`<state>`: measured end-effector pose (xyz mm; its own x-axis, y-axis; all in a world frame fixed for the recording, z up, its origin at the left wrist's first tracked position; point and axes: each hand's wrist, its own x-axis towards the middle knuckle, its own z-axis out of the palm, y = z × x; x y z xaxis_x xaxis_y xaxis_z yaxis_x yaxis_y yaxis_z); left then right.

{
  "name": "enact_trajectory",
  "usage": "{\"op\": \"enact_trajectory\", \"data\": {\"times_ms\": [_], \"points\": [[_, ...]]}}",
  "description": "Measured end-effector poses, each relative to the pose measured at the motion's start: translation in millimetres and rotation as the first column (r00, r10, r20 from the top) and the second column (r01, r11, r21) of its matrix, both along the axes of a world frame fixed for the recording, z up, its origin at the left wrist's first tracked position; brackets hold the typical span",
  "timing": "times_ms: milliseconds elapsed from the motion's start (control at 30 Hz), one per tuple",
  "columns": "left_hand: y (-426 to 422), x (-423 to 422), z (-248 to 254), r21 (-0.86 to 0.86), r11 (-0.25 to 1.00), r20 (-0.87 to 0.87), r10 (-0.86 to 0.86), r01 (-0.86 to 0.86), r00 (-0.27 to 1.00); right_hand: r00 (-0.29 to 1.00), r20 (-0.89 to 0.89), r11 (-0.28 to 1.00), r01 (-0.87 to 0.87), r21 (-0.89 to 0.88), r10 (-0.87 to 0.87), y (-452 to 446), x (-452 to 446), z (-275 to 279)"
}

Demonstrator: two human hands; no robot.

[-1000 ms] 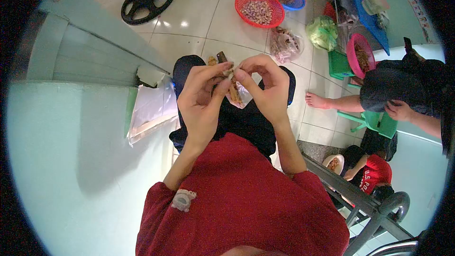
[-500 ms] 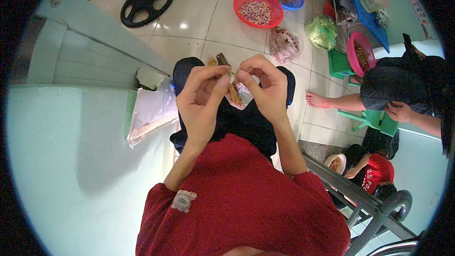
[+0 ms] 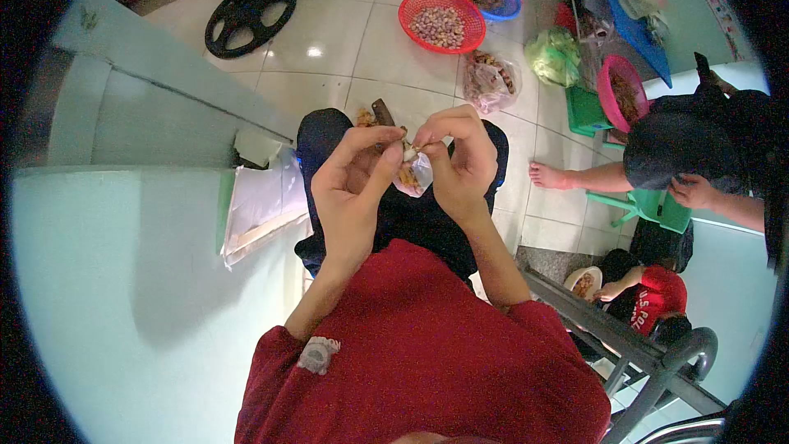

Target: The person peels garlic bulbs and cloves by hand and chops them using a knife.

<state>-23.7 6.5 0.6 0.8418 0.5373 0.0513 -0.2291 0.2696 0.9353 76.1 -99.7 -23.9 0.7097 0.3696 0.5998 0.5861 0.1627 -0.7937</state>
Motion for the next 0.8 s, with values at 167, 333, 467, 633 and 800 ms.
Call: {"op": "enact_trajectory", "data": {"times_ms": [167,333,467,633,800], "points": [[1.5,3.3,5.4,-0.266,0.962,-0.072,-0.085,0.063,0.994,0.998,0.057,0.999,-0.028,0.040,0.026,-1.9,4.5,-3.1],[10.7,7.4,-4.2,-0.420,0.888,0.003,-0.207,0.189,0.978,0.993,0.092,0.997,-0.078,-0.007,0.078,-6.3,12.6,0.5],[8.4,8.0,-3.5,-0.146,0.982,-0.053,-0.127,0.118,0.991,0.995,0.091,0.999,-0.039,-0.019,0.040,-1.9,18.0,-3.1],[2.2,12.7,0.4,0.073,0.992,0.037,0.100,-0.103,0.994,1.000,-0.012,1.000,-0.012,-0.010,0.012,-1.5,-1.6,3.5],[-0.1,14.1,-6.0,0.080,0.990,0.075,0.111,-0.117,0.991,0.996,0.071,0.995,0.057,-0.085,-0.051,1.5,-3.5,-3.6]]}}
